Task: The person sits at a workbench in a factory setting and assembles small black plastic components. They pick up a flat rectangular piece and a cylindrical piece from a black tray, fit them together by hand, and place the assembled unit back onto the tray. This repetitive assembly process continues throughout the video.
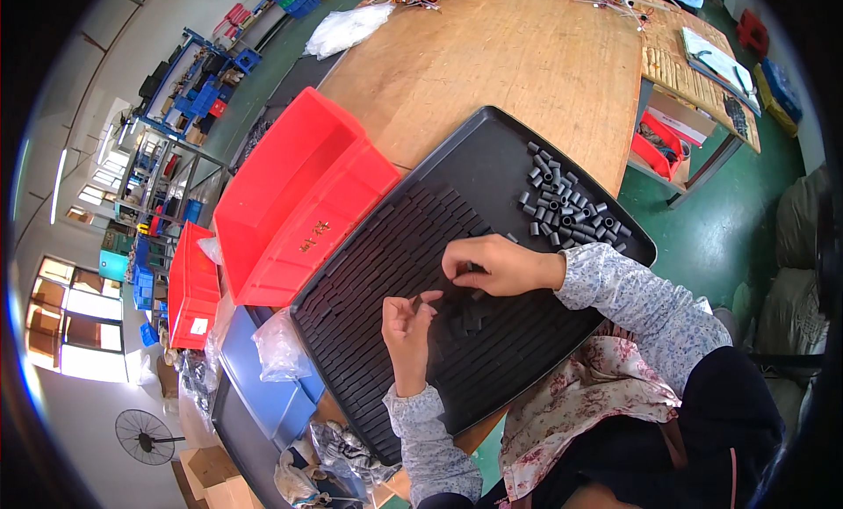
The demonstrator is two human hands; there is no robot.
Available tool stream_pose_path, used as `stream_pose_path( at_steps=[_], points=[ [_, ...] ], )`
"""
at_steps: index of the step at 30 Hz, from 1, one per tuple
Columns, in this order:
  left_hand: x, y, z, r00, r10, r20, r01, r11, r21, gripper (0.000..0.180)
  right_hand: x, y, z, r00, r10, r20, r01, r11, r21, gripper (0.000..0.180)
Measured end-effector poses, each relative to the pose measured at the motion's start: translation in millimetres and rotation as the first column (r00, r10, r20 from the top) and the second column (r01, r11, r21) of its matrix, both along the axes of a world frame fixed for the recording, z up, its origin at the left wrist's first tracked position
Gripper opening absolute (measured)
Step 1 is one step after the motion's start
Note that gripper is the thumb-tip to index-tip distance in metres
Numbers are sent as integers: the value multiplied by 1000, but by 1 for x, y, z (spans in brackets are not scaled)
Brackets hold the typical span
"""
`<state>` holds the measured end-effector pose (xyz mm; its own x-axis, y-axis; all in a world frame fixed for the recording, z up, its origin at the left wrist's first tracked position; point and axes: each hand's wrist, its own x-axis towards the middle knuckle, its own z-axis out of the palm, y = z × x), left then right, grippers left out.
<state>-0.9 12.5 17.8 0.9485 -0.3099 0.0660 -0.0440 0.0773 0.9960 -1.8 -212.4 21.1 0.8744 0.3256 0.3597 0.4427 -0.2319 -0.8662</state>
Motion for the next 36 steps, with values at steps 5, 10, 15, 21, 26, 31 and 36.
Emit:
stream_pose_path(
  at_steps=[5,10,15,21,26,31,36],
  points=[
    [-2,3,-8,995,-95,38,87,983,160,22,0,-1,-5,988,-133,76,139,987,-84,16],
    [-6,-9,-2,997,-78,-22,79,994,75,14,4,1,-19,989,-100,111,110,991,-83,14],
    [-5,-8,-9,990,-128,-52,132,987,90,26,5,8,-23,958,119,-260,24,873,488,10],
    [-8,-7,-15,987,-147,-69,156,978,139,31,-1,15,-21,931,193,-311,-57,916,398,11],
    [-9,-7,-10,982,-166,-93,173,982,75,33,-2,10,-12,990,108,-94,-88,977,196,11],
    [-8,-10,-9,976,-173,-135,170,985,-29,36,-2,9,-15,997,77,-33,-64,958,280,11],
    [-9,-9,-8,975,-178,-136,175,984,-28,36,-3,14,-15,989,72,127,-83,994,77,18]
  ],
)
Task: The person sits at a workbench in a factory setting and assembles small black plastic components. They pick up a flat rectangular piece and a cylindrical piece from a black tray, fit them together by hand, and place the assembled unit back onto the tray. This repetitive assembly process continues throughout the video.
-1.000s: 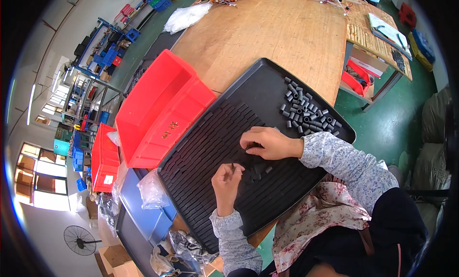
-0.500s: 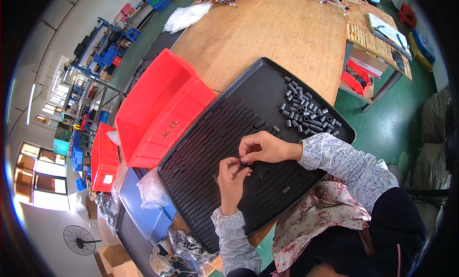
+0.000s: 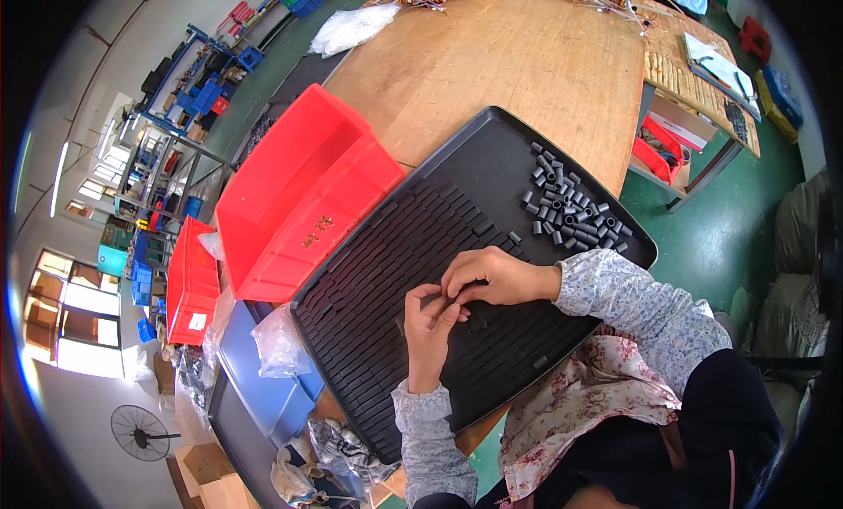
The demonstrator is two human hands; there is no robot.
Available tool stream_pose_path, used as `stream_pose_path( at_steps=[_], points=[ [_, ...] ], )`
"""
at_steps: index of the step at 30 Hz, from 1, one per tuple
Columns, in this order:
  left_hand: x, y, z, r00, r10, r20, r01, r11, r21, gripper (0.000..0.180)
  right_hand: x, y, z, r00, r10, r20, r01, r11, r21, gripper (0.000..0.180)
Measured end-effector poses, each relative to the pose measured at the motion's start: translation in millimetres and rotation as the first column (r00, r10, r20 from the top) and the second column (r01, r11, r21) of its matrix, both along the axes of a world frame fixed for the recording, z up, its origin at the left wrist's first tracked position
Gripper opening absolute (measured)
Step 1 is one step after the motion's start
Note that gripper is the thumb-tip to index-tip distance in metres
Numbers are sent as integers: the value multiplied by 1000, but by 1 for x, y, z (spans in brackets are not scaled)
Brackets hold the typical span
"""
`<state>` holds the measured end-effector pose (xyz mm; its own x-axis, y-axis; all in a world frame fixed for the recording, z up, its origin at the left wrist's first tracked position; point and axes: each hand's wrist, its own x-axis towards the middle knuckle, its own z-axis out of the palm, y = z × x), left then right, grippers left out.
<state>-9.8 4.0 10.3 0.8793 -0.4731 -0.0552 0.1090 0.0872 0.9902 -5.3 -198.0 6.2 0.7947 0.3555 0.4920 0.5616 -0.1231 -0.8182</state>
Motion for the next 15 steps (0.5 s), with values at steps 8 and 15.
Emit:
stream_pose_path(
  at_steps=[8,15],
  points=[
    [1,5,16,715,-89,694,-335,827,452,33,54,-19,-4,875,-240,-420,417,815,403,3],
    [1,7,3,660,-166,733,-308,830,465,30,131,-39,-11,513,-812,-279,811,565,-153,15]
  ],
)
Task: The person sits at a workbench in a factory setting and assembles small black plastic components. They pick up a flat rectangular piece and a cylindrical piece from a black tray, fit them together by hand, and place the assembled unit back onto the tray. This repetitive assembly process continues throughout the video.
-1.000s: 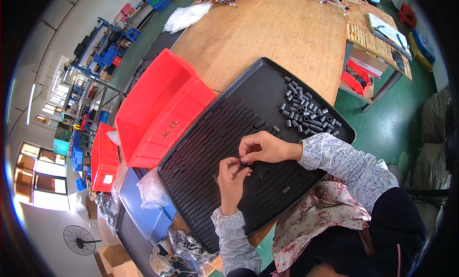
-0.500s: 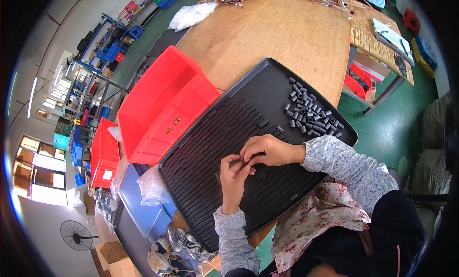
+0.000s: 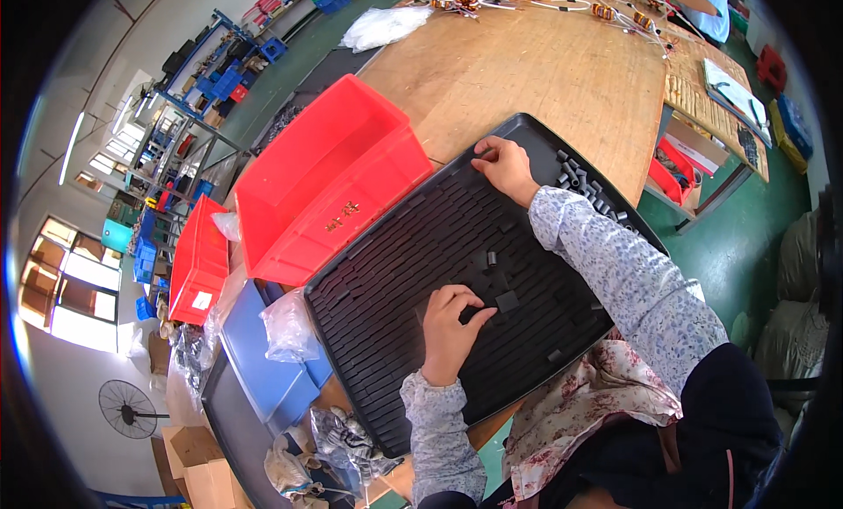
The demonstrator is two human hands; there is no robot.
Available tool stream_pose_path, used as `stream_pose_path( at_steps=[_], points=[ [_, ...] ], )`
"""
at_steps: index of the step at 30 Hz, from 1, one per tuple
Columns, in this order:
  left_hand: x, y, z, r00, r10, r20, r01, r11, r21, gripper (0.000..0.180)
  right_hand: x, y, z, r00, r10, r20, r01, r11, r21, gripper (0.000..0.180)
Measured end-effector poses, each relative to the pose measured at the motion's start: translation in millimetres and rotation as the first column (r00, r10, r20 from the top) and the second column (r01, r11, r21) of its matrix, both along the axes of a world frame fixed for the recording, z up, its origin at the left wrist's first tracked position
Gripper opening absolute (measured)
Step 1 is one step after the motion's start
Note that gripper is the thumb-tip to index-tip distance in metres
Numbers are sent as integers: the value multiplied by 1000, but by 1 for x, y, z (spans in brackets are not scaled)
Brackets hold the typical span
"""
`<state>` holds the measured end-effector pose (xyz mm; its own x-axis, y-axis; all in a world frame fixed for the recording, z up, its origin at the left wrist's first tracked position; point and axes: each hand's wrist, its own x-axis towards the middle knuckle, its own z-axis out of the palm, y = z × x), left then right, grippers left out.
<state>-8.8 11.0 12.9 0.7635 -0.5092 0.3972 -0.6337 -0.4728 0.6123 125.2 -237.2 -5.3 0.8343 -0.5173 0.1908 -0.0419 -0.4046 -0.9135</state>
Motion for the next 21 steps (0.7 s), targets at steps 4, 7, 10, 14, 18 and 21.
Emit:
stream_pose_path(
  at_steps=[4,7,10,14,18,21],
  points=[
    [1,0,2,996,74,-51,-75,997,-29,30,12,4,-10,972,26,-234,-76,975,-206,18],
    [2,1,-5,997,76,-19,-76,997,-22,30,14,1,-22,978,164,-129,-208,802,-561,17],
    [3,0,-7,998,58,-23,-58,998,-15,29,6,-5,-25,959,226,-170,-281,815,-506,19],
    [-1,6,1,991,93,-101,-98,994,-49,25,-38,16,1,924,382,-36,-345,786,-514,21],
    [4,6,5,980,105,-167,-115,992,-55,20,-76,8,19,439,897,-63,-829,376,-414,23],
    [5,7,5,924,102,-369,-155,981,-118,20,-92,12,15,488,863,-129,-854,441,-276,18]
  ],
)
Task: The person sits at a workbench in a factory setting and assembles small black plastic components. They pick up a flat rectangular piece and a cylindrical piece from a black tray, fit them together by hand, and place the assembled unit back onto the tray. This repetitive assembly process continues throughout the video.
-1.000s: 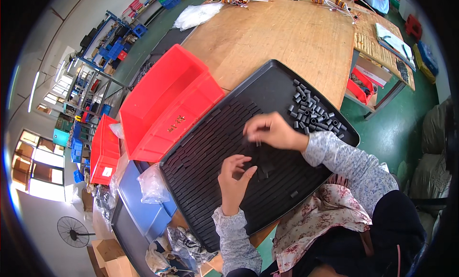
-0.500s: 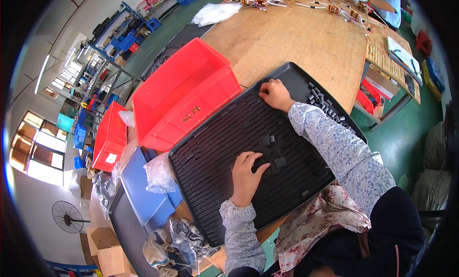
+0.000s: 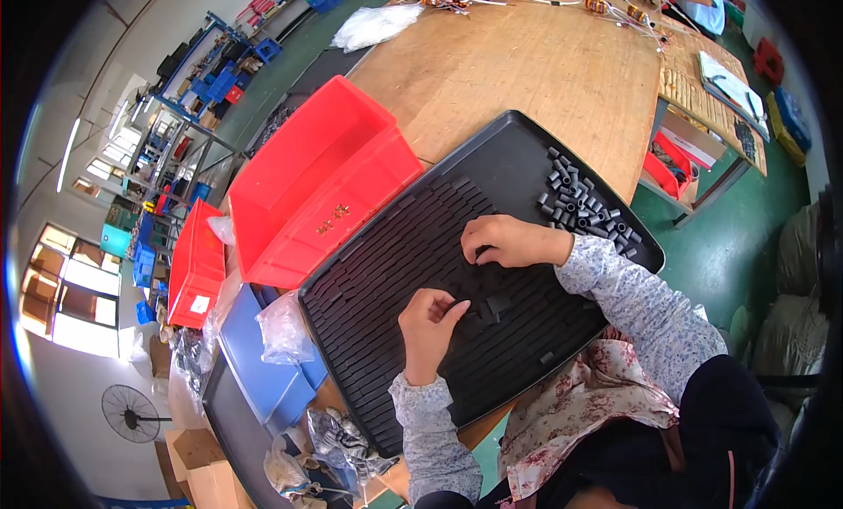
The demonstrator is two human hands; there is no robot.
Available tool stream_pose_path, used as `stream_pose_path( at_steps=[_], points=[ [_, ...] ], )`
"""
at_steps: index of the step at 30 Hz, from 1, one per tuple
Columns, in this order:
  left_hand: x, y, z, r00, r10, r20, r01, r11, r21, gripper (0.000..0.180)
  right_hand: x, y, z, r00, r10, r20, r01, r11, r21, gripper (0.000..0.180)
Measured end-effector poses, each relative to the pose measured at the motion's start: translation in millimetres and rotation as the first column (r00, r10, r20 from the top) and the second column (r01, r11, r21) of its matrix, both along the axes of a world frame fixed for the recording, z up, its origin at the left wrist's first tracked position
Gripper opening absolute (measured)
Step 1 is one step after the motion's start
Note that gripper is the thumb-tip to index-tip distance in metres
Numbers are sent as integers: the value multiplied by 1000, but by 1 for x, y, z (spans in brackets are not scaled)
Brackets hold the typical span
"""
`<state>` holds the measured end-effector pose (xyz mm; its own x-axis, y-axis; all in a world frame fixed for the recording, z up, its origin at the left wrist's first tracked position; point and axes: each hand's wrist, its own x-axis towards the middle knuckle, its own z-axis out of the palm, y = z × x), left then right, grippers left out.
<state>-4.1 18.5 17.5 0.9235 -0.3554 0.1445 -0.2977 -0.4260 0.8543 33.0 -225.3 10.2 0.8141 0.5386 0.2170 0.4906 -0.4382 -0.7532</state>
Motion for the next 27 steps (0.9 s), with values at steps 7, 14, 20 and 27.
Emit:
stream_pose_path(
  at_steps=[7,14,20,27],
  points=[
    [-2,-4,-2,923,-179,-341,28,915,-403,19,-15,-1,-3,977,66,201,-65,998,-11,18],
    [-9,-21,2,901,-161,-402,-50,884,-465,10,-14,8,-3,970,-187,158,136,949,286,10],
    [-7,-12,-8,883,-204,-422,5,904,-427,22,-22,23,0,882,214,-419,159,703,693,7],
    [-5,-8,-7,893,-199,-404,17,911,-413,26,-31,26,9,984,62,-167,18,898,439,7]
  ],
)
